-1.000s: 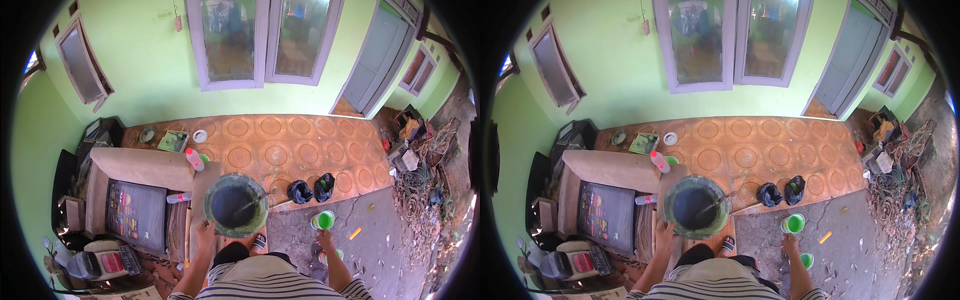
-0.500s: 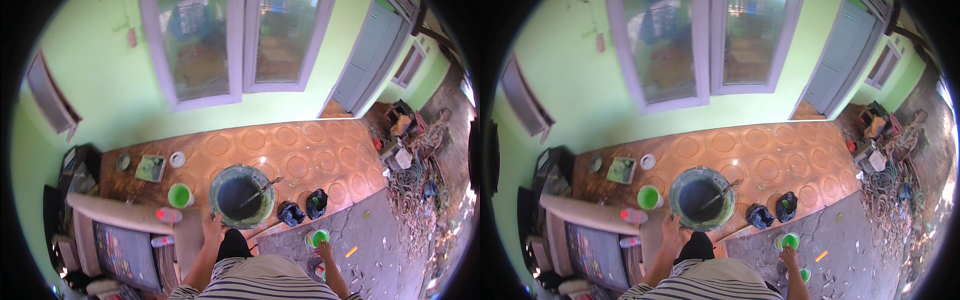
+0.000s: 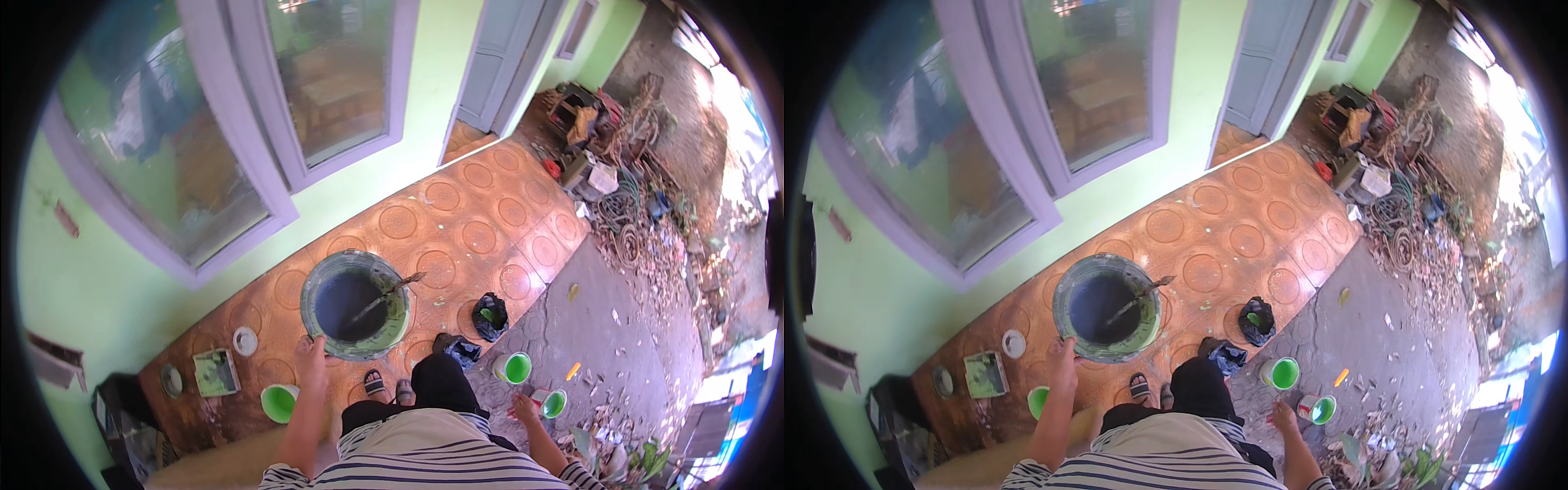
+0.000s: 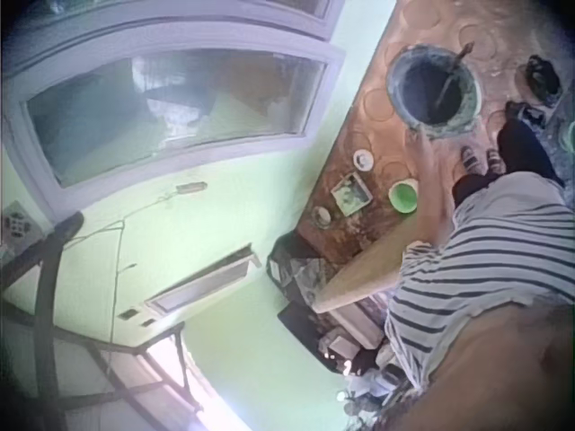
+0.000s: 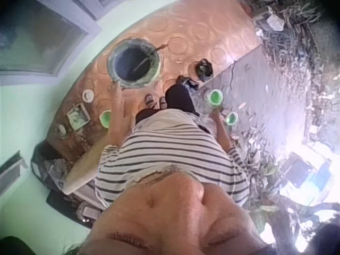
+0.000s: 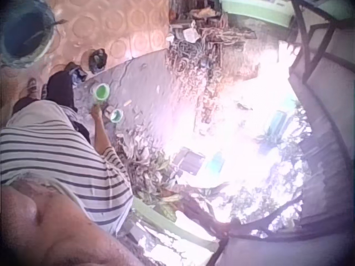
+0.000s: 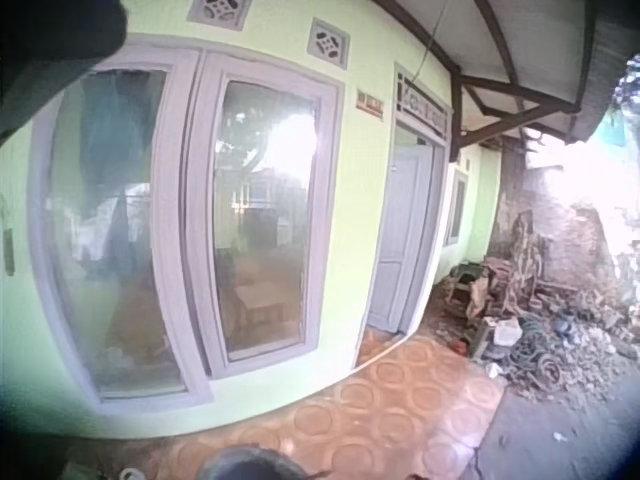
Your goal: The person sits on the floor and mixes a grey liquid in a bucket using a stick. They then pour the mixture into a paint tray and carry the bucket and tray into a room. Finally, they use a brush to apply the paint to a door frame.
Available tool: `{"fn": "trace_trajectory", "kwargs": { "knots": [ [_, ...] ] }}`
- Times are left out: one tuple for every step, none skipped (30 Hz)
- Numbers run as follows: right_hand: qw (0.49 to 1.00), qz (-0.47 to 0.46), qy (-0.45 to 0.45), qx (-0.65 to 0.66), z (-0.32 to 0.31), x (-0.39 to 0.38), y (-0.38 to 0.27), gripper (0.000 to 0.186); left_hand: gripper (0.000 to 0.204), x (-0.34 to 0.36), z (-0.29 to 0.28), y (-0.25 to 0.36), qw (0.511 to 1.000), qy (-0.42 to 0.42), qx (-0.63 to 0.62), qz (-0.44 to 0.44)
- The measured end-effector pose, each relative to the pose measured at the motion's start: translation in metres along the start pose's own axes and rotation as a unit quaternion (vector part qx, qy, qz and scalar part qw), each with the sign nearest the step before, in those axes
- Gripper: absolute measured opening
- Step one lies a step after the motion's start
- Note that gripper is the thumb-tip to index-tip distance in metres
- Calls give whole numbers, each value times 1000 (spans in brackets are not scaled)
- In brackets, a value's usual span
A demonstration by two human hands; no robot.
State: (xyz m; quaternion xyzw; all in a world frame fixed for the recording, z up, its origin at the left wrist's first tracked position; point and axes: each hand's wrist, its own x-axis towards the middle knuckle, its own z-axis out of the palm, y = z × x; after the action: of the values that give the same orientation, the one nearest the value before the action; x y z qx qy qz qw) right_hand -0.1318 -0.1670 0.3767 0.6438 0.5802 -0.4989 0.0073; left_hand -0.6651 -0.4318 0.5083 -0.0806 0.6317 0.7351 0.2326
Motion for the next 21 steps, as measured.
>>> {"fn": "trace_trajectory", "kwargs": {
  "knots": [
    [1000, 11, -9, 1, 9, 3, 3, 33, 12, 14, 9, 5, 1000, -2, 1, 1],
    [998, 54, -12, 42, 15, 7, 4, 33, 12, 26, 18, 8, 1000, -4, 1, 2],
    [996, 74, -9, 39, 21, 12, 5, 33, 11, 38, 27, 11, 1000, -5, 1, 3],
    [995, 92, -8, 37, 28, 18, 7, 33, 11, 50, 36, 11, 1000, -2, 9, -4],
    [993, 110, -7, 34, 33, 25, 7, 33, 11, 62, 45, 11, 1000, 2, 16, -10],
    [993, 115, -17, 29, 37, 33, 7, 32, 12, 74, 56, 10, 1000, 6, 23, -16],
    [992, 122, -29, 32, 39, 46, 4, 32, 12, 86, 72, 13, 1000, 0, 20, -21],
    [990, 129, -41, 35, 39, 61, 1, 32, 13, 97, 90, 17, 1000, -6, 16, -25],
    [989, 135, -52, 38, 37, 79, -5, 32, 13, 109, 109, 19, 999, -12, 12, -29],
    [990, 127, -45, 40, 31, 101, -12, 32, 13, 122, 127, 18, 999, -15, 17, -34],
    [991, 118, -42, 44, 27, 122, -24, 32, 14, 132, 143, 18, 999, -16, 27, -35],
    [992, 109, -37, 48, 23, 143, -37, 32, 14, 142, 160, 19, 999, -17, 34, -36],
    [995, 89, -31, 43, 21, 164, -62, 32, 13, 153, 177, 23, 998, -13, 46, -36],
    [996, 73, -25, 37, 16, 183, -91, 31, 13, 162, 194, 28, 997, -7, 59, -40],
    [998, 59, -17, 31, 13, 194, -112, 31, 13, 170, 211, 34, 996, -3, 73, -45],
    [999, 30, 3, 44, -4, 217, -123, 31, 14, 179, 238, 34, 996, -21, 77, -48],
    [998, -3, 19, 56, -18, 240, -142, 32, 14, 190, 262, 36, 995, -35, 80, -47],
    [997, -62, 37, 31, -36, 260, -159, 32, 15, 200, 286, 36, 994, -48, 83, -47],
    [992, -121, 44, 8, -49, 277, -189, 31, 15, 206, 311, 43, 994, -56, 78, -46],
    [992, -107, 54, 40, -65, 294, -216, 31, 15, 208, 341, 54, 994, -65, 73, -50],
    [991, -91, 62, 72, -78, 307, -242, 30, 15, 211, 364, 62, 993, -72, 71, -54]
  ]
}}
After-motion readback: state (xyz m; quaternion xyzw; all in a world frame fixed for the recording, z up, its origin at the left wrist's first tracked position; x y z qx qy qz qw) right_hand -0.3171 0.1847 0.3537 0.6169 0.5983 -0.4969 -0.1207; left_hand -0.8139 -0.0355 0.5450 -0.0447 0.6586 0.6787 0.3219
